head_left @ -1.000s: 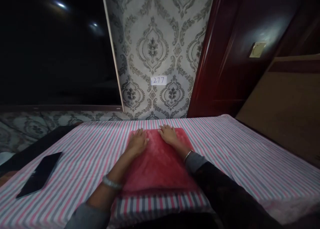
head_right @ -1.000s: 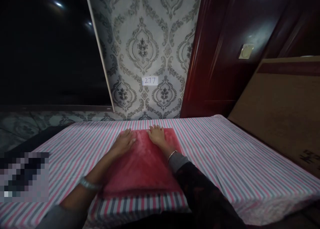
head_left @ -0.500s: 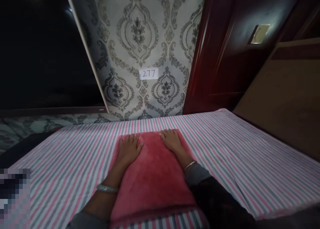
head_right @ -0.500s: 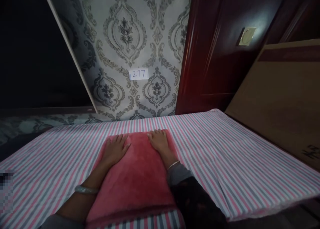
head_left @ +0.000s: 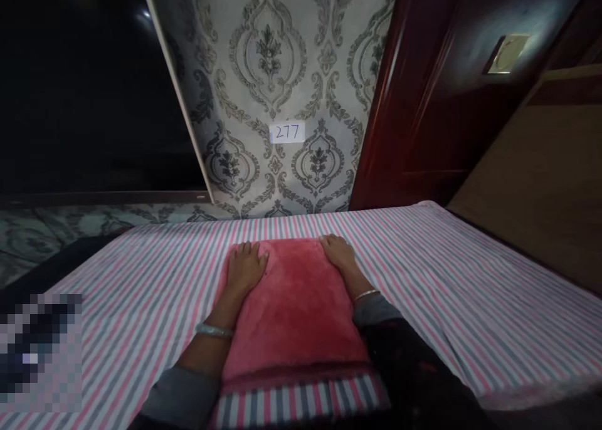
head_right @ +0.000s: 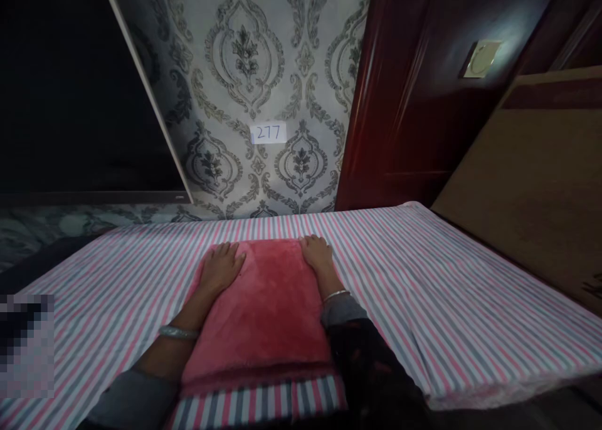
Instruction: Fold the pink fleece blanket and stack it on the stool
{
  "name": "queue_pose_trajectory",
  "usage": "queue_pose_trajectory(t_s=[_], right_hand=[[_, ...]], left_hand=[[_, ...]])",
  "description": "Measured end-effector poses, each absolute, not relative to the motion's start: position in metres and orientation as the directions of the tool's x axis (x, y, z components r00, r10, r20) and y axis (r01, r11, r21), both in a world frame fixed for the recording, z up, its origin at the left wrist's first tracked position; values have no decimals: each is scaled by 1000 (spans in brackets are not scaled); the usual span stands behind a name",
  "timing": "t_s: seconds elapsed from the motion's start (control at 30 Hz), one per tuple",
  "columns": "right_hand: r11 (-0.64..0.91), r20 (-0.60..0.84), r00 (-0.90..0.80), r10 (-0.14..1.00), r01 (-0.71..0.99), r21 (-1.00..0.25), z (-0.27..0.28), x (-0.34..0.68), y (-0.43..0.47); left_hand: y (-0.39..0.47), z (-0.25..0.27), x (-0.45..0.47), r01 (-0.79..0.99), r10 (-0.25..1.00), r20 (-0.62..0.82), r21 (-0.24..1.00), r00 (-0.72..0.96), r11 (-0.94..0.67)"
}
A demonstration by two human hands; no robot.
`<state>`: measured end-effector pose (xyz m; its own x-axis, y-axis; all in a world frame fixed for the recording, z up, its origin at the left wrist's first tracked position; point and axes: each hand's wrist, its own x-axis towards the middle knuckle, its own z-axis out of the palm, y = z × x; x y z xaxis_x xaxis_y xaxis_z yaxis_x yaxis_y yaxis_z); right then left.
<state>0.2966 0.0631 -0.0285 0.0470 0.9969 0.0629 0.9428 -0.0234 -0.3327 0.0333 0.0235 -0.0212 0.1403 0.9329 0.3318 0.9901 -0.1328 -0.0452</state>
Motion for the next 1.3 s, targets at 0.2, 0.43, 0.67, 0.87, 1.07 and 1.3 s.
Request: queue_pose_trajectory(t_s=[0.2,0.43,0.67,0.87,1.07,1.3], right_hand=[[-59,50,82,995,935,-348,-9,299,42],[287,230,-231,945,925,-250,2,279,-48],[423,176,-392,903,884,-199,-35,244,-102],[425,190,-392,900,886,-186,-45,245,-96],[439,208,-401,892,879,-188,-44,253,-98],[340,234,-313,921,937,-85,-50,296,-110]], left_hand=[[25,-9,35,994,959,261,-4,107,-110],[-35,11,54,952,931,266,106,251,-287],[-118,-37,79,918,890,240,-15,388,-396],[-113,-45,76,917,893,215,-39,395,-396],[-113,-46,76,918,886,246,-55,394,-393],[-124,-38,59,928,884,283,-92,373,-362]])
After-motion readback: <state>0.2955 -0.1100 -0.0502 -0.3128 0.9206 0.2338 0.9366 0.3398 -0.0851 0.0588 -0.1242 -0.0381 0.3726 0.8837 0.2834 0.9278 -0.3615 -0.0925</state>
